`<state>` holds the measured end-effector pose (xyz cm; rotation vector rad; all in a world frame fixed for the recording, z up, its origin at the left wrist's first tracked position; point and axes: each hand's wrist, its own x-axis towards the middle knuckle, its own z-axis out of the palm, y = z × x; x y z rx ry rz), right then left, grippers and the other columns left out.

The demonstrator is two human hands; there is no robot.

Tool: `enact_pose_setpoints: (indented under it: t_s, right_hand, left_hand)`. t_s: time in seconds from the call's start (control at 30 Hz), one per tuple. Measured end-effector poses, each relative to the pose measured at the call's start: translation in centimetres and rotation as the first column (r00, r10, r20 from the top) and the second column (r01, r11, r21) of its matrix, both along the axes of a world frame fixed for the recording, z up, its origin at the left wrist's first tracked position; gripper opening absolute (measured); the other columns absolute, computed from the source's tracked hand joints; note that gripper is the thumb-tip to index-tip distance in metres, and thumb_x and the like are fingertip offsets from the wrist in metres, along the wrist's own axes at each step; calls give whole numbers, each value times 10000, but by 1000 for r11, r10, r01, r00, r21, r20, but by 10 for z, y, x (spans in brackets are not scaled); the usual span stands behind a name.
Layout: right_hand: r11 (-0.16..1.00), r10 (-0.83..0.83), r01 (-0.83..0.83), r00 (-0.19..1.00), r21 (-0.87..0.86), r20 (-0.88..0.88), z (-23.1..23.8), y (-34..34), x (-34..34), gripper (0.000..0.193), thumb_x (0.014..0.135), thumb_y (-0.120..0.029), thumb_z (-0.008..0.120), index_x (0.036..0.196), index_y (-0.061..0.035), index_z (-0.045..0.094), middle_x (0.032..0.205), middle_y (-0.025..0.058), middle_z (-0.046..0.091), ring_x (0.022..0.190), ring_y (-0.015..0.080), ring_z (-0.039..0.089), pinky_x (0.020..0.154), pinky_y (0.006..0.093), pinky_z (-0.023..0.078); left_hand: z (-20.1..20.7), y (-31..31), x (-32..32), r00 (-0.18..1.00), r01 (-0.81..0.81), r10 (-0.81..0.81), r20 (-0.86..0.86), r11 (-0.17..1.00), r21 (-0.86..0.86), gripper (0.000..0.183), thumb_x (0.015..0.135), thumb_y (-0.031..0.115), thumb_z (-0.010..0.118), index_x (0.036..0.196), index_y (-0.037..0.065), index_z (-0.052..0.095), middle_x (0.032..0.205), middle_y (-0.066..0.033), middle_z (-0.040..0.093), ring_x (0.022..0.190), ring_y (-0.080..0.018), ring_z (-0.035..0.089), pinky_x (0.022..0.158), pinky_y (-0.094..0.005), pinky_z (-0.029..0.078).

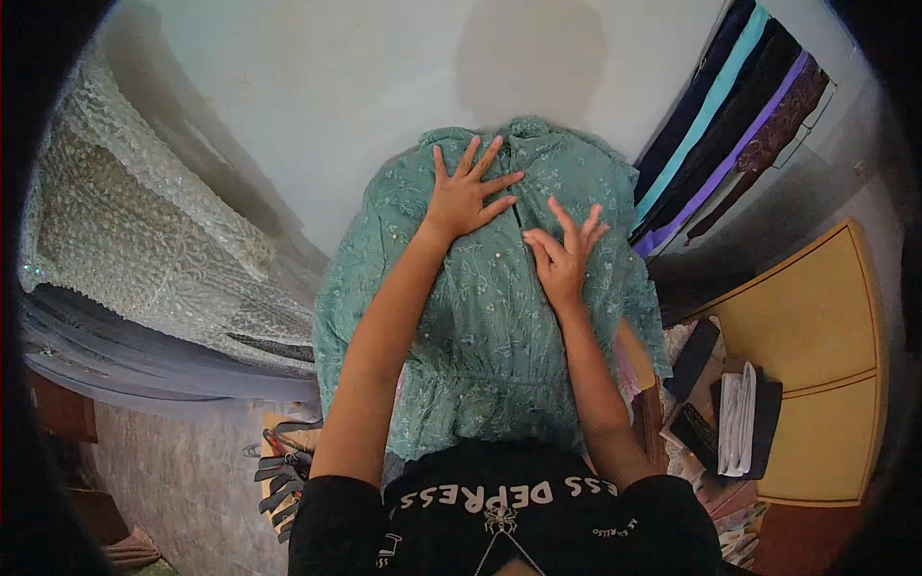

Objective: The recorder takes a dress from a pile, places it onto a clothes hanger, and hangs it on a garment rack.

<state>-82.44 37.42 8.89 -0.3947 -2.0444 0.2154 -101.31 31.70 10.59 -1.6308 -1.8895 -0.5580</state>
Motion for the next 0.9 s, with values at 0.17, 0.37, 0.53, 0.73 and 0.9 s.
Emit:
enact_pose_setpoints:
  t_s: [0.17, 0.37, 0.53, 0.73, 0.9]
  right_hand:
    - [1000, 12, -12, 1000, 0, -16, -3, -3, 2, 56, 751, -217, 659, 801, -193, 664, 1295, -18, 446, 1302, 449, 119, 963, 683, -17]
    - [999, -33, 31, 998, -25, -59, -15, -2, 3, 67, 744, -167, 672, 808, -186, 677, 1272, 13, 467, 1301, 435, 150, 996, 643, 16]
    - [999, -30, 28, 996, -30, -81, -15, 3, 7, 79, 742, -179, 666, 821, -184, 670, 1301, 12, 436, 1298, 452, 139, 970, 677, -9]
    - [998, -9, 12, 999, -65, 40, 2, -8, 8, 78, 767, -232, 639, 819, -177, 654, 1332, 30, 396, 1294, 465, 128, 934, 714, 0]
    - [938, -72, 135, 977, -320, 202, 20, -30, 3, 103, 797, -249, 599, 849, -171, 642, 1378, 65, 310, 1287, 490, 111, 894, 751, 34]
  left_hand:
    - [2, -1, -1, 1000, -4, 4, -9, 1000, -11, 405, 806, 570, 438, 1166, 412, 534, 1451, 7, 205, 1330, -270, 185, 926, -724, 66]
    - [28, -16, 16, 995, -23, 33, 90, 993, -115, 548, 767, 641, 424, 1180, 306, 556, 1452, -44, 199, 1335, -282, 163, 926, -720, -6]
    - [42, -40, 78, 999, -2, 4, 47, 999, -37, 420, 817, 450, 478, 1180, 257, 560, 1452, -31, 204, 1323, -288, 208, 938, -708, 2]
    - [8, -54, 64, 990, 3, 17, 141, 990, -140, 464, 849, 326, 442, 1311, 322, 400, 1463, -105, 149, 1331, -330, 176, 885, -748, 18]
    - [7, -54, 62, 995, 69, -60, 84, 992, -103, 474, 802, 262, 481, 1268, 347, 451, 1461, -82, 168, 1334, -308, 179, 885, -752, 31]
